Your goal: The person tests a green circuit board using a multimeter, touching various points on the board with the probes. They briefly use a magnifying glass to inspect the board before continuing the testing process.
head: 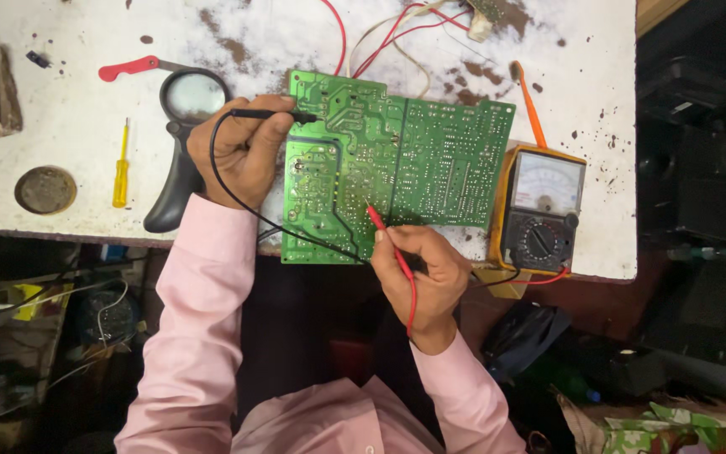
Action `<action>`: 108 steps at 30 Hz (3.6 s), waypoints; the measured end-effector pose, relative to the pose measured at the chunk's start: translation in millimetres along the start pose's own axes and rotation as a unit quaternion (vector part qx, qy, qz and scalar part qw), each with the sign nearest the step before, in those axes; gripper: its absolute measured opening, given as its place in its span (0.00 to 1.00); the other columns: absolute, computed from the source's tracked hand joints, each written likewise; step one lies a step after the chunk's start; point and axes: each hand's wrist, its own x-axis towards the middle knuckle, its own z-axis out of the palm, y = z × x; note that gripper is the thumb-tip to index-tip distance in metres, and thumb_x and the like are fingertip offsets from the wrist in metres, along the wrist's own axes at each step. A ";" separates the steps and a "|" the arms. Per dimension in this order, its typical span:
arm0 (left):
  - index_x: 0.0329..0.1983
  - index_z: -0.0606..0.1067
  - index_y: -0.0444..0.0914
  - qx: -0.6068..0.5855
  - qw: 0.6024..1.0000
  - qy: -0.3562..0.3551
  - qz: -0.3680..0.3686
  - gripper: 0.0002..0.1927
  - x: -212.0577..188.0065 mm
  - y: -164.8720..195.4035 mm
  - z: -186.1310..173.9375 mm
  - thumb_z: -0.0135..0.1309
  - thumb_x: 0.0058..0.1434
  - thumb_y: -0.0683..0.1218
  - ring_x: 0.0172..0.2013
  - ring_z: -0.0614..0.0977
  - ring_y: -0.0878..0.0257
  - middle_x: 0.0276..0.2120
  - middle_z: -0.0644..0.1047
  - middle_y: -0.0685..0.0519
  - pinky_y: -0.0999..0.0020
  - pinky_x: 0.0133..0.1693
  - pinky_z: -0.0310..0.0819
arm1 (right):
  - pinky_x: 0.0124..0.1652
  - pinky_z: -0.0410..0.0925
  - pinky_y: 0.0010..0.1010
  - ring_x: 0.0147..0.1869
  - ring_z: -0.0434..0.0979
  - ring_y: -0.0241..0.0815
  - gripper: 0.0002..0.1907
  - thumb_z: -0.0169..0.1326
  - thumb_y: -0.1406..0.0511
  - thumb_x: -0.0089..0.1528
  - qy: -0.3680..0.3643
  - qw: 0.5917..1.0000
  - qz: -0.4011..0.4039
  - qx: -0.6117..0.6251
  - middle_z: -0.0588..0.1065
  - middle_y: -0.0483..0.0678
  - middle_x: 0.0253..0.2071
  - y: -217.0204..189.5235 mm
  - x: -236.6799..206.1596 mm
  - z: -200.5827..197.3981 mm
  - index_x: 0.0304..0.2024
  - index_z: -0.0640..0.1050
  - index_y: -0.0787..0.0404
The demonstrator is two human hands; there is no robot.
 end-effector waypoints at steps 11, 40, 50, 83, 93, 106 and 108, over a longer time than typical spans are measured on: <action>0.44 0.81 0.29 0.000 1.000 0.002 0.004 0.05 -2.5 -2.0 0.3 0.63 0.71 0.38 0.32 0.78 0.66 0.40 0.83 0.46 0.71 0.35 0.71 | 0.34 0.71 0.22 0.33 0.78 0.30 0.08 0.63 0.77 0.60 0.012 0.999 -0.031 0.016 0.80 0.49 0.35 3.9 -2.2 -8.9 0.36 0.76 0.66; 0.46 0.82 0.31 0.020 1.000 0.008 -0.003 0.08 -2.0 -1.7 -0.5 0.65 0.71 0.41 0.30 0.75 0.67 0.35 0.82 0.48 0.72 0.32 0.67 | 0.35 0.73 0.23 0.33 0.80 0.34 0.08 0.65 0.76 0.59 0.001 1.000 -0.022 -0.018 0.80 0.50 0.34 -1.3 1.8 -5.2 0.36 0.77 0.66; 0.49 0.82 0.32 0.007 1.000 0.005 -0.003 0.08 -3.4 -0.2 0.1 0.64 0.72 0.41 0.30 0.75 0.68 0.32 0.79 0.50 0.75 0.30 0.66 | 0.34 0.72 0.23 0.32 0.79 0.33 0.08 0.65 0.76 0.58 0.001 1.000 -0.021 -0.021 0.80 0.50 0.33 -3.7 1.9 -6.0 0.35 0.77 0.66; 0.49 0.81 0.31 0.004 1.000 0.009 -0.003 0.07 -6.1 -1.2 0.3 0.64 0.72 0.40 0.31 0.76 0.68 0.34 0.81 0.49 0.75 0.31 0.67 | 0.34 0.72 0.23 0.31 0.80 0.35 0.09 0.65 0.76 0.58 -0.007 0.999 -0.026 -0.032 0.80 0.50 0.32 -5.8 2.9 -6.2 0.34 0.76 0.66; 0.41 0.79 0.36 0.033 0.999 0.000 0.030 0.08 -5.3 -10.4 -1.8 0.64 0.76 0.44 0.34 0.83 0.62 0.45 0.85 0.44 0.70 0.36 0.75 | 0.34 0.72 0.25 0.32 0.80 0.35 0.08 0.65 0.75 0.59 -0.005 0.999 -0.028 -0.023 0.80 0.50 0.33 -5.2 4.7 -7.2 0.35 0.76 0.65; 0.49 0.81 0.29 0.029 0.999 -0.012 -0.027 0.07 -10.2 -1.2 -2.0 0.61 0.78 0.40 0.40 0.83 0.63 0.42 0.83 0.44 0.74 0.46 0.75 | 0.33 0.73 0.25 0.32 0.82 0.38 0.08 0.66 0.73 0.58 0.006 1.000 -0.011 -0.028 0.81 0.51 0.35 -11.2 6.4 -14.8 0.34 0.77 0.65; 0.49 0.82 0.29 0.033 0.998 -0.009 -0.043 0.08 -9.4 1.2 -1.5 0.62 0.77 0.41 0.38 0.82 0.63 0.40 0.82 0.44 0.74 0.44 0.74 | 0.33 0.73 0.25 0.31 0.82 0.38 0.08 0.66 0.73 0.58 0.002 1.000 0.004 -0.020 0.81 0.51 0.35 -12.5 6.4 -15.8 0.33 0.77 0.65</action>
